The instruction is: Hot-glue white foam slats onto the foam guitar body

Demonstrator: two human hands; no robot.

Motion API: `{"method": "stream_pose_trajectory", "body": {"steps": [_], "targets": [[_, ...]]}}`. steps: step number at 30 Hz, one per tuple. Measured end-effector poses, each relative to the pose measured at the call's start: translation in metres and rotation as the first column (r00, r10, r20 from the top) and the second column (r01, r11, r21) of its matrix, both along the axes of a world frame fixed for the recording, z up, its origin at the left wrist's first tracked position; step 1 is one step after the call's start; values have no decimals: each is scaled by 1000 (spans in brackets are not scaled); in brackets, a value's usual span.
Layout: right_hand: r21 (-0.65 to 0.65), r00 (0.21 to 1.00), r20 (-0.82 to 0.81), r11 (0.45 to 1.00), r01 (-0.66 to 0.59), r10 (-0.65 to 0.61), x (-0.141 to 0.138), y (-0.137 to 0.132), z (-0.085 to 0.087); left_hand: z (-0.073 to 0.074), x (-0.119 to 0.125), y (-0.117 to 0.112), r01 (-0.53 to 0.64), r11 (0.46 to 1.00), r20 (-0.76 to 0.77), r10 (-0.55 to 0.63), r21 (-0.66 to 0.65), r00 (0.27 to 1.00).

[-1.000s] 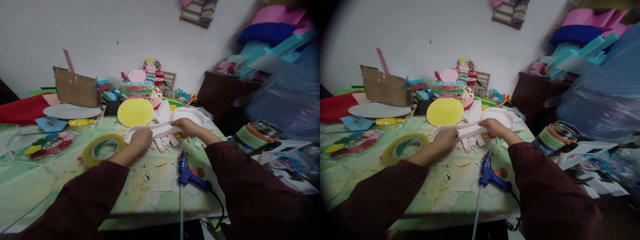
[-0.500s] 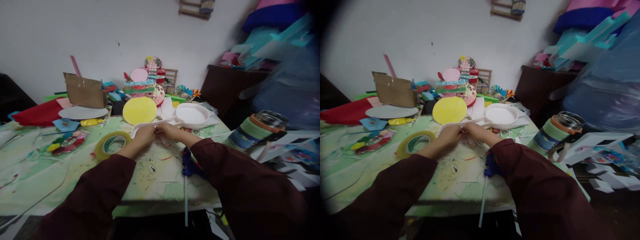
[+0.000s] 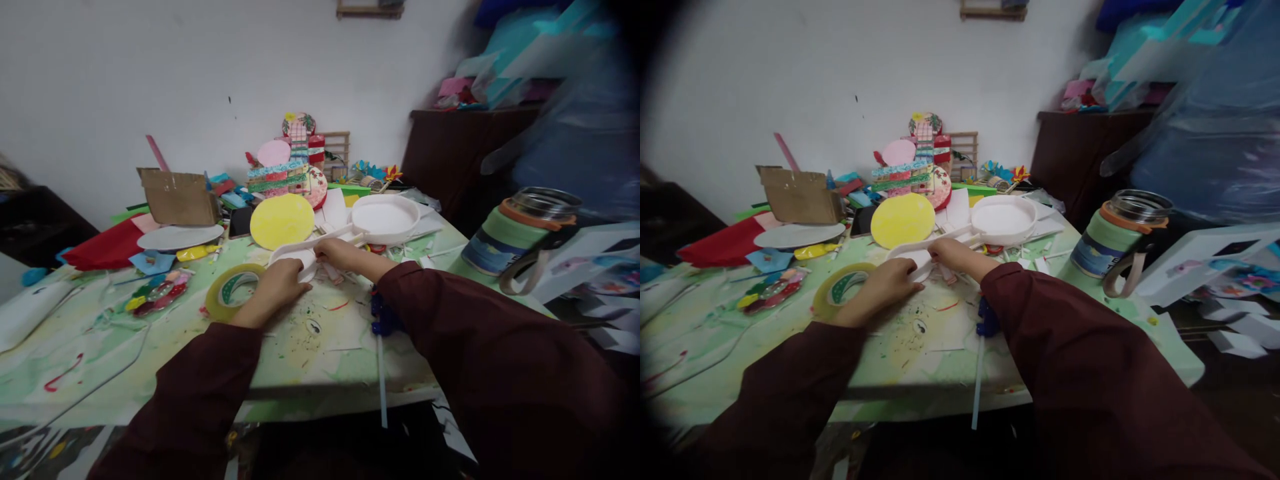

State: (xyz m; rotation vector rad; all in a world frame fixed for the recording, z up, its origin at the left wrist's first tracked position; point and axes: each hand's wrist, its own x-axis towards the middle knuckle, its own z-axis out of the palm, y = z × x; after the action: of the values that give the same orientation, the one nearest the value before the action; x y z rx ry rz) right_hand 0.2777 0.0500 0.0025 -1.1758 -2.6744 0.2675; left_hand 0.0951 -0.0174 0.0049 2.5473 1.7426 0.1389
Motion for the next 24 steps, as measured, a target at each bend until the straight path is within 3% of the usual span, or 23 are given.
{"method": "stream_pose_trajectory", "body": {"steps": [16, 24], "targets": [[5, 999, -20, 999, -36, 36, 4, 7, -7, -3, 14, 0, -105, 995, -106, 104, 4, 989], [8, 993, 63, 995, -100, 99, 0, -1, 3, -1, 14, 1, -109, 992, -74, 105, -57, 992]]}}
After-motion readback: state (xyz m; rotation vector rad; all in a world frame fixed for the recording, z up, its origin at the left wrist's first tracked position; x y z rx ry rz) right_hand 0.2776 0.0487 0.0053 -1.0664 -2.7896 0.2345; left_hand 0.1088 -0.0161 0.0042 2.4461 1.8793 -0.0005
